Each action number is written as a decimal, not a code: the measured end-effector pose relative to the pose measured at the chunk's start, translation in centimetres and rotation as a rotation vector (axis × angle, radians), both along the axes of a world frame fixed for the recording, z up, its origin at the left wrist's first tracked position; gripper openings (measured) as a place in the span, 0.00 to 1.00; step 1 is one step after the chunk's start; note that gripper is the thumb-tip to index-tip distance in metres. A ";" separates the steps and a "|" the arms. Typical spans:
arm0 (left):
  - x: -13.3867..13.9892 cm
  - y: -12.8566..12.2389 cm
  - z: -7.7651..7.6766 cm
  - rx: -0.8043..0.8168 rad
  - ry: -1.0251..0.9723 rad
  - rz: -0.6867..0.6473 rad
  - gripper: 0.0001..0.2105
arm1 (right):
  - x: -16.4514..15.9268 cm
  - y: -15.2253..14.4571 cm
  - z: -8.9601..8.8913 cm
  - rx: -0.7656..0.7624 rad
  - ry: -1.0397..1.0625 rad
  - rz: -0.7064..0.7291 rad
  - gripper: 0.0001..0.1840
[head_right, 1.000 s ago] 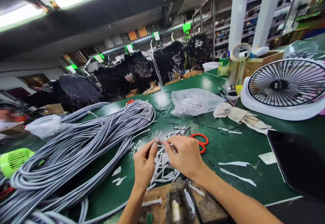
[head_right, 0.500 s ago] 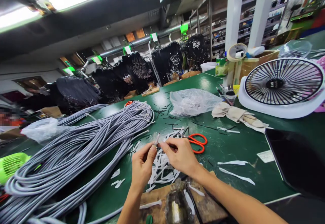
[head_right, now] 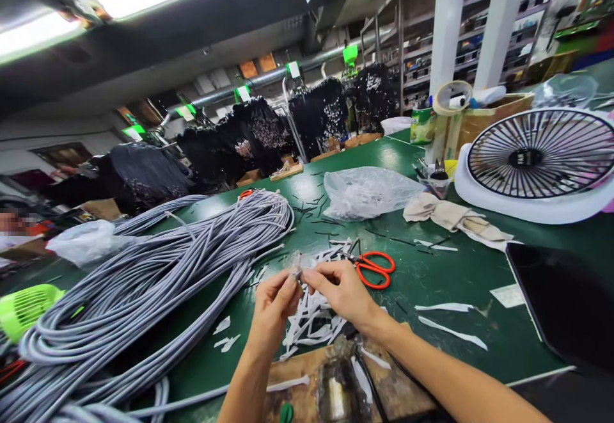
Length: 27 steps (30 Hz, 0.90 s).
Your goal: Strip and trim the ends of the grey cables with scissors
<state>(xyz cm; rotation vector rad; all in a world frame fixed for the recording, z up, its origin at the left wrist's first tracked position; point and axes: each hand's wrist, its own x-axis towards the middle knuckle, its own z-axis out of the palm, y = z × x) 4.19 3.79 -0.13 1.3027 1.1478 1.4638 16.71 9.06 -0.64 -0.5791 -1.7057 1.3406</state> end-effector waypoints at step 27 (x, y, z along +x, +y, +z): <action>-0.8 1.6 -0.8 -0.016 0.162 0.414 0.10 | 0.4 -1.4 0.2 0.413 -0.091 -0.312 0.12</action>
